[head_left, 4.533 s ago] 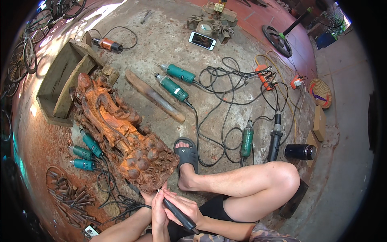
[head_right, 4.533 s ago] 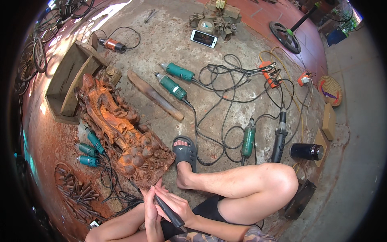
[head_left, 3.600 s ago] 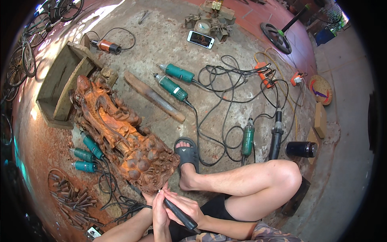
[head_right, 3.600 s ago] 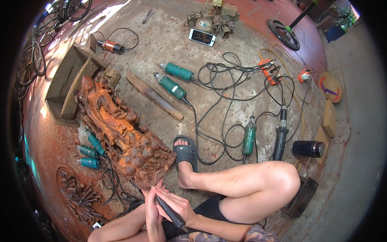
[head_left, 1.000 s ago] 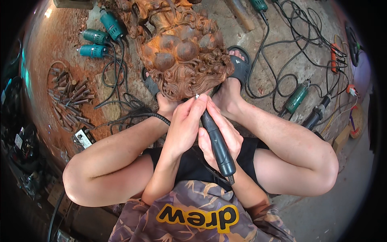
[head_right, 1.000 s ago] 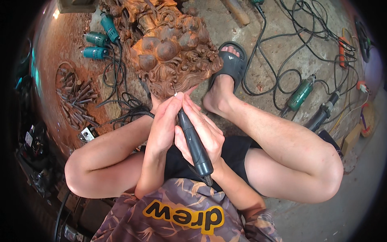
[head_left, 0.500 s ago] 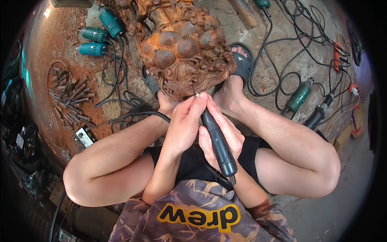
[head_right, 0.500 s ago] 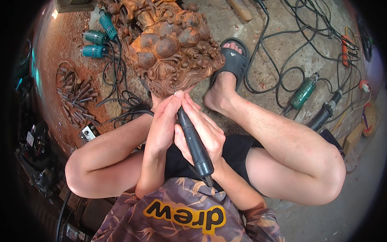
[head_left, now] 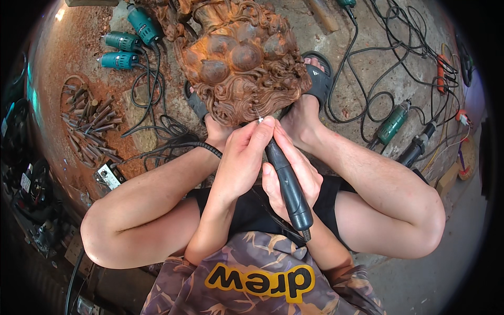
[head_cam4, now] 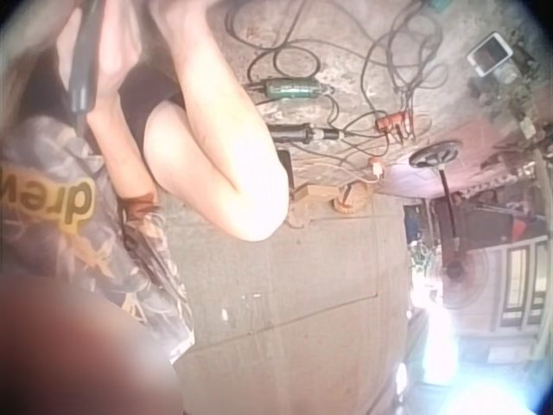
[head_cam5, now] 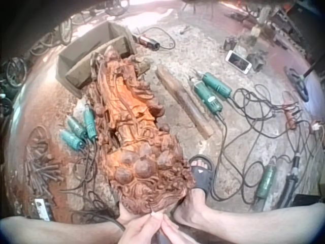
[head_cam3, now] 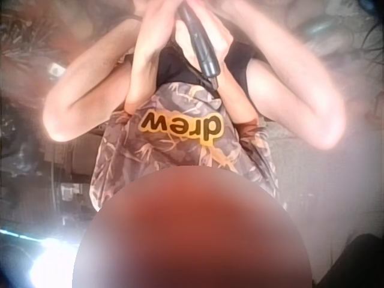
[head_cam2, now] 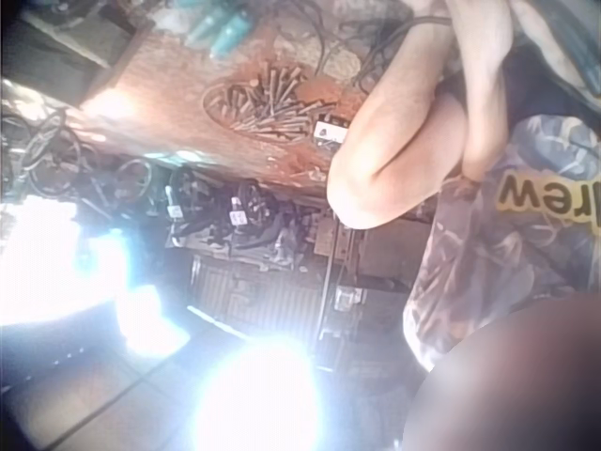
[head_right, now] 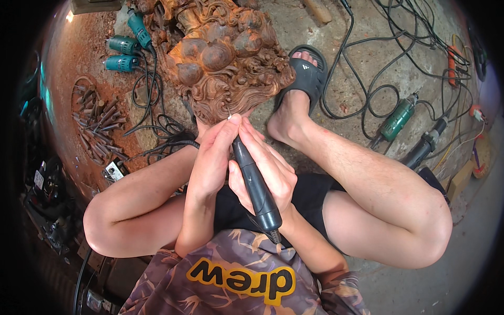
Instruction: The person uses a rotary carving tool to refine details on a large wooden sculpture. They work on the surface of the sculpture, creating intricate patterns and textures.
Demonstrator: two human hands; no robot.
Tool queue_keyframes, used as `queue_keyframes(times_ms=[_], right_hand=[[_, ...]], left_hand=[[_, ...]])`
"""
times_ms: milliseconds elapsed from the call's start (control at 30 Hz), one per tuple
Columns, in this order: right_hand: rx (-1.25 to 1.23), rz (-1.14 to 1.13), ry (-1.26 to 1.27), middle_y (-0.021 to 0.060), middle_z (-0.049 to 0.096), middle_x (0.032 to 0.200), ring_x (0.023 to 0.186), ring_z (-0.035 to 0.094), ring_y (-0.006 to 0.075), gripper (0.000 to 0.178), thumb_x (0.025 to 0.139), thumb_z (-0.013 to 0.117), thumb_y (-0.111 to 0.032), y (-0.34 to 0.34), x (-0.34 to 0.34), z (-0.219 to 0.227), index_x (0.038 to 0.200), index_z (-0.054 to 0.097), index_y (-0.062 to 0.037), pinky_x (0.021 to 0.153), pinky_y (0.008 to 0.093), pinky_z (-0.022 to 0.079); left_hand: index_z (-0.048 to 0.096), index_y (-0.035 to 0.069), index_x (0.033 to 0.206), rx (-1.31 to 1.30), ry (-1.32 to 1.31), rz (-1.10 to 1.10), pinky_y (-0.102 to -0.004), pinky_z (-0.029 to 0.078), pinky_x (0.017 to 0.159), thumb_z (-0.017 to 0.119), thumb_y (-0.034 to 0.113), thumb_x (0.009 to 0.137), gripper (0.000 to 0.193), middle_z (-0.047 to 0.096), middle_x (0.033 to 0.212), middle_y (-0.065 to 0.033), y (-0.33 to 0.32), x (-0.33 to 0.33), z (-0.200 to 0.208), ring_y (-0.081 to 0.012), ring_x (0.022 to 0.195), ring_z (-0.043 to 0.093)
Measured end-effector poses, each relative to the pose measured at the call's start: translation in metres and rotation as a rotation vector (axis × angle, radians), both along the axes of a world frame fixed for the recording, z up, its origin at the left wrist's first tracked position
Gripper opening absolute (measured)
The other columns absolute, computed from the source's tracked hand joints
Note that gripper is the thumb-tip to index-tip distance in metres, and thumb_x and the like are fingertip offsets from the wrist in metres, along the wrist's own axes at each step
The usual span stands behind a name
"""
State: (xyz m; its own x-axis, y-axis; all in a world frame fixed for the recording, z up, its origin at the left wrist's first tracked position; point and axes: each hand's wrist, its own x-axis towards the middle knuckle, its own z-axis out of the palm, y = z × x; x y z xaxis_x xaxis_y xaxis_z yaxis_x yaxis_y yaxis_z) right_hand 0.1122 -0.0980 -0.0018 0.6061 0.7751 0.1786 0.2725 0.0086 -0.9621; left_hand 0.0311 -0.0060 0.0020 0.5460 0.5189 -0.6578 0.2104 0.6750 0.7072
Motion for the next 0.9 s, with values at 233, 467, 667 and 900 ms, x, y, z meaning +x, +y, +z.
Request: queue_keyframes(times_ms=[233, 467, 667, 900], right_hand=[[0.002, 0.024, -0.038, 0.0305, 0.069, 0.123, 0.120, 0.068, 0.0412, 0.051, 0.081, 0.075, 0.001, -0.0022, 0.0035, 0.0026, 0.128, 0.062, 0.0147, 0.103, 0.0451, 0.054], [0.017, 0.019, -0.006, 0.0313, 0.069, 0.123, 0.119, 0.068, 0.0415, 0.050, 0.082, 0.074, 0.001, 0.0017, 0.0037, 0.0017, 0.128, 0.061, 0.0154, 0.102, 0.0442, 0.055], [-0.024, 0.036, 0.009, 0.0321, 0.068, 0.124, 0.119, 0.068, 0.0414, 0.050, 0.083, 0.074, 0.001, 0.0009, 0.0047, 0.0077, 0.128, 0.061, 0.0155, 0.102, 0.0437, 0.055], [-0.017, 0.010, 0.036, 0.0323, 0.068, 0.124, 0.119, 0.068, 0.0413, 0.050, 0.083, 0.075, 0.000, 0.0005, 0.0023, 0.0054, 0.129, 0.062, 0.0142, 0.102, 0.0438, 0.055]], left_hand=[[0.065, -0.001, 0.099, 0.006, -0.004, 0.018, -0.0254, 0.044, 0.071, 0.047, 0.031, 0.111, 0.038, 0.059, 0.082, 0.0023, -0.0026, -0.0006, -0.0019, -0.0063, 0.079, 0.050], [0.066, -0.002, 0.100, -0.050, 0.008, 0.000, -0.0258, 0.045, 0.073, 0.049, 0.030, 0.111, 0.037, 0.060, 0.083, 0.0016, 0.0015, -0.0032, -0.0024, -0.0064, 0.081, 0.051], [0.066, -0.002, 0.101, -0.038, 0.023, 0.008, -0.0266, 0.046, 0.075, 0.050, 0.030, 0.110, 0.037, 0.061, 0.083, 0.0008, 0.0001, -0.0032, -0.0027, -0.0069, 0.082, 0.051], [0.064, -0.002, 0.100, -0.040, -0.011, 0.000, -0.0272, 0.045, 0.074, 0.049, 0.032, 0.110, 0.039, 0.060, 0.083, 0.0006, -0.0009, -0.0048, -0.0076, -0.0073, 0.082, 0.051]])
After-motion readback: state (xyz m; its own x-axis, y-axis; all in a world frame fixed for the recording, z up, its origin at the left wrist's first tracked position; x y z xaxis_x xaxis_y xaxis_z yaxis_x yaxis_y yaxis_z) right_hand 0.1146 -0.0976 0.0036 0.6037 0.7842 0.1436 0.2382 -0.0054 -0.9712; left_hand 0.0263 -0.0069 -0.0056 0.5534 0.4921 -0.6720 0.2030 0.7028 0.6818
